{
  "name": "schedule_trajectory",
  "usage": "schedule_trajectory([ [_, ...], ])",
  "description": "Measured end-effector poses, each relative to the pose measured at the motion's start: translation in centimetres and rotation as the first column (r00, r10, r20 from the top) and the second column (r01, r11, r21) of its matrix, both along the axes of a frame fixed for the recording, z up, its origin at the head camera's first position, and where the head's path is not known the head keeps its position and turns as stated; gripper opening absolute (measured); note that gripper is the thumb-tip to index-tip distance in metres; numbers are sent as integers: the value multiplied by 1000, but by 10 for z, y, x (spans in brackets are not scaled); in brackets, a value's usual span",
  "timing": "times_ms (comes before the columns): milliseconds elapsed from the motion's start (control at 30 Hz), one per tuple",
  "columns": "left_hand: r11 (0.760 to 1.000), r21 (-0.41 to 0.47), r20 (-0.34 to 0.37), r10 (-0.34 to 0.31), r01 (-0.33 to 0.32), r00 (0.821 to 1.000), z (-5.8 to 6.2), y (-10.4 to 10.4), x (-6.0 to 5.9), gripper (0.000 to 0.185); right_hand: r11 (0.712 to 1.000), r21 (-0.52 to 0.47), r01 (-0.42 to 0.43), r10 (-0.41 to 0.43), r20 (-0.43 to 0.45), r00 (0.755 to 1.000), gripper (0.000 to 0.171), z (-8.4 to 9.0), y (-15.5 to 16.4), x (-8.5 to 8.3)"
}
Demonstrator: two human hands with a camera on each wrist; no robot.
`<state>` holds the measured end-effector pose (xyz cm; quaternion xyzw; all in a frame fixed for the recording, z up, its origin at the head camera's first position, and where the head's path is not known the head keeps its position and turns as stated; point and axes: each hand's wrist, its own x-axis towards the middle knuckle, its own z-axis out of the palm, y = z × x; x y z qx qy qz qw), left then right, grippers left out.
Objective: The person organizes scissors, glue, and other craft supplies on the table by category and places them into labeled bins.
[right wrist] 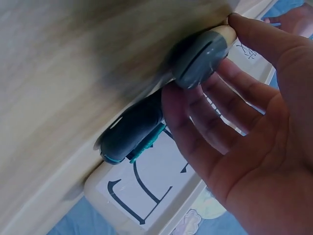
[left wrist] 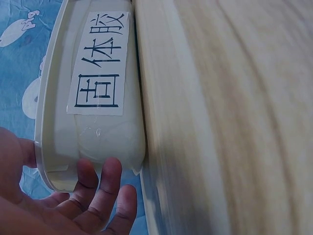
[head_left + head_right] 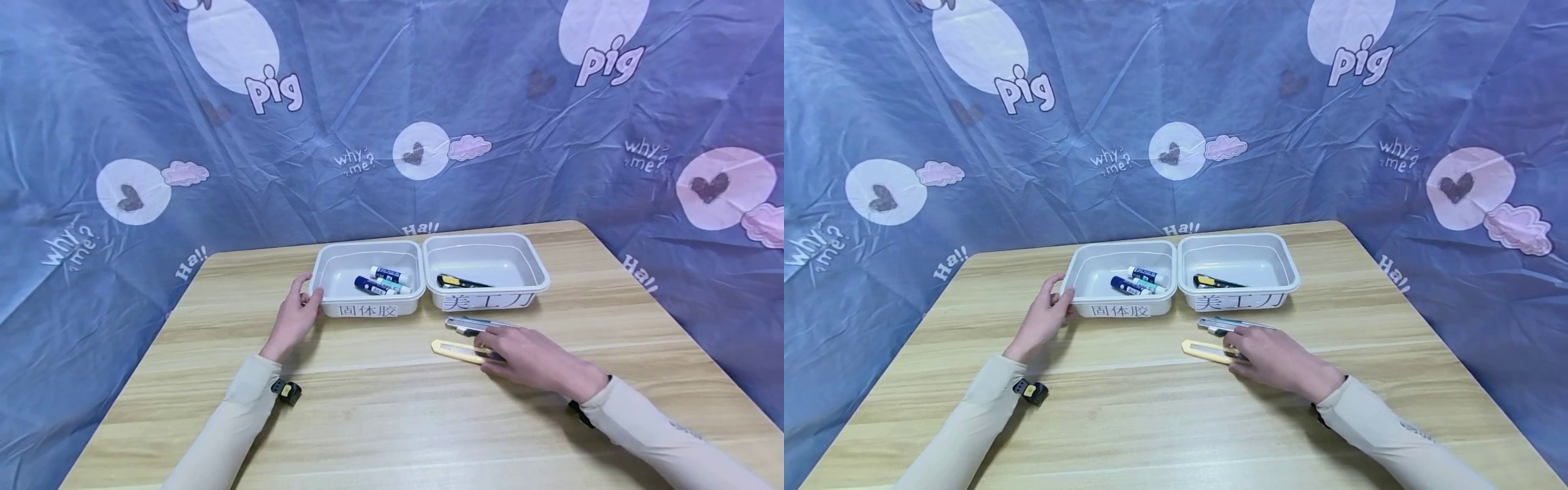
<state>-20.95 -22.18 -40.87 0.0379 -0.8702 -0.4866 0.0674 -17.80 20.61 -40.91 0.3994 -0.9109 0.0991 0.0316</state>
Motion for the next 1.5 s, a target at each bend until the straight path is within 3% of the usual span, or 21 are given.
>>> schedule_trajectory([
  [333,1000,3,-6,2,-2,1000,-1,0,0,53,1000,-1,22,-22,-22,1000,23,3,1,0],
  [633,1000,-6,-2,-1,1,1000,-2,2,0,53,999,-38,-17,12,-129,992,26,8,0,-4],
  [1500,1000,-2,-7,11,-11,1000,-2,0,0,53,995,-102,12,-34,-223,974,29,47,4,-27],
])
